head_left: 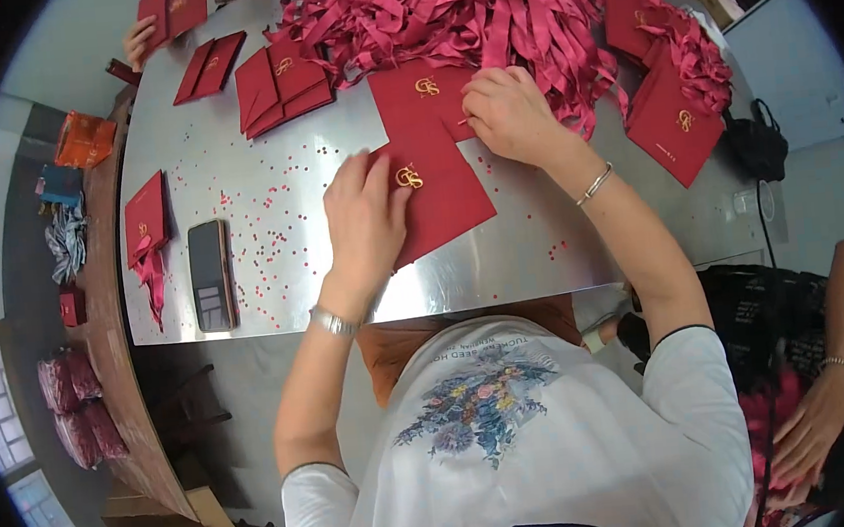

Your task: The person attaches ribbon handles to red gift bags by threading and tucking the ribbons into the bag slots by hand.

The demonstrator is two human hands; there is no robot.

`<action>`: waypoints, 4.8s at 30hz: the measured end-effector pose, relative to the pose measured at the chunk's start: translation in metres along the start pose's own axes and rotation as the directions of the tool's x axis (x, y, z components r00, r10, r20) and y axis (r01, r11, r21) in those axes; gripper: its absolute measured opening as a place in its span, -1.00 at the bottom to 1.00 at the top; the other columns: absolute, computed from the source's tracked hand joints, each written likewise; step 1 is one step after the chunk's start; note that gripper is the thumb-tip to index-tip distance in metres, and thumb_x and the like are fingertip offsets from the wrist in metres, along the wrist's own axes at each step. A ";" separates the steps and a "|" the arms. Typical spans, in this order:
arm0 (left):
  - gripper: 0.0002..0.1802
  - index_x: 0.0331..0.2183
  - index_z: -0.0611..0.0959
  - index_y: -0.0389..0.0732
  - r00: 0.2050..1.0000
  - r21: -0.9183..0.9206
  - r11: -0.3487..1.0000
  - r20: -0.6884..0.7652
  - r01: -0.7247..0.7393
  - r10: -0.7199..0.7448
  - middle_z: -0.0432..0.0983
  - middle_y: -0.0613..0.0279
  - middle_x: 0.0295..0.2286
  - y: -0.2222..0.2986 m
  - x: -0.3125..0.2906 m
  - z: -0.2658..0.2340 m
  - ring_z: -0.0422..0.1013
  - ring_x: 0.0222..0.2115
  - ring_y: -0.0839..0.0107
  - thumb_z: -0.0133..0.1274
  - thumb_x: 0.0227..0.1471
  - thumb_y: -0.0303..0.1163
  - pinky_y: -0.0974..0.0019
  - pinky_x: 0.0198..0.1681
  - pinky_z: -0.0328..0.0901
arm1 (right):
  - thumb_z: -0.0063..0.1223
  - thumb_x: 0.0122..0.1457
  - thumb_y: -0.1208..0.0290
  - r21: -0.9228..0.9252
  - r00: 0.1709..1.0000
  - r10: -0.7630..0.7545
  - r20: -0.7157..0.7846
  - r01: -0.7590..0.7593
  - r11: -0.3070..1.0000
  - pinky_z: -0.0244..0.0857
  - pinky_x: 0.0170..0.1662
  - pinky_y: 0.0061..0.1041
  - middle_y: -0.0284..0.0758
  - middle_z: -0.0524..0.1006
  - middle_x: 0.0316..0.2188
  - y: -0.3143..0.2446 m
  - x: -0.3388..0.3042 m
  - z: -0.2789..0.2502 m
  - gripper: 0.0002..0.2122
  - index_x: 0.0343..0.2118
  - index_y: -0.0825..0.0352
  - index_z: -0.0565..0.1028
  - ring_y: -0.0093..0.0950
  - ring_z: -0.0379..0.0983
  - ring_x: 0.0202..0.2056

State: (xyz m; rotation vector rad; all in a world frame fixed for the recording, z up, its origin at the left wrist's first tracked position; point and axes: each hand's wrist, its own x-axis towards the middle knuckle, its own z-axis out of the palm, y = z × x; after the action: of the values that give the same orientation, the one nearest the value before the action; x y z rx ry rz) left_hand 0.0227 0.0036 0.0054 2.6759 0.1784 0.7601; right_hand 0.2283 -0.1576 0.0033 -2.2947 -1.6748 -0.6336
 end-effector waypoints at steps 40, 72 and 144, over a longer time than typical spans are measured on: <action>-0.69 -0.28 0.66 -0.19 0.701 -0.395 0.583 0.468 0.710 -0.538 0.60 0.07 -0.41 -0.022 0.001 0.011 0.53 -0.37 0.17 0.22 -0.15 -0.30 0.22 -0.27 0.38 | 0.08 0.03 0.39 0.565 0.805 0.462 0.373 -0.591 0.575 0.35 -0.38 -0.23 -0.17 0.53 -0.56 -0.123 0.017 -0.017 -0.89 -0.44 0.31 0.52 -0.17 0.51 -0.45; -0.78 -0.32 0.64 -0.29 0.824 -0.459 0.685 0.282 0.566 -0.491 0.60 0.08 -0.46 -0.045 -0.022 0.046 0.52 -0.43 0.27 0.15 -0.10 -0.44 0.28 -0.32 0.37 | 0.03 -0.07 0.45 0.399 0.890 0.310 0.335 -0.432 0.809 0.43 -0.38 -0.19 -0.04 0.55 -0.47 -0.130 0.022 0.001 -0.83 -0.44 0.45 0.50 -0.12 0.55 -0.42; -0.79 -0.28 0.62 -0.29 0.905 -0.343 0.874 0.370 0.345 -0.213 0.50 0.15 -0.41 0.012 -0.019 -0.038 0.46 -0.41 0.37 0.16 -0.04 -0.48 0.36 -0.38 0.34 | 0.14 0.04 0.42 0.573 0.830 0.483 0.277 -0.546 0.611 0.32 -0.44 -0.35 -0.20 0.52 -0.57 -0.086 -0.043 -0.031 -0.84 -0.32 0.33 0.48 -0.26 0.49 -0.52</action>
State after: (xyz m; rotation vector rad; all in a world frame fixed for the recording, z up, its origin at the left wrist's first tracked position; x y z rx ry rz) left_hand -0.0132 -0.0006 0.0304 2.2654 0.2889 0.2261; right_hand 0.1299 -0.1797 0.0041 -2.1182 -0.9231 0.1709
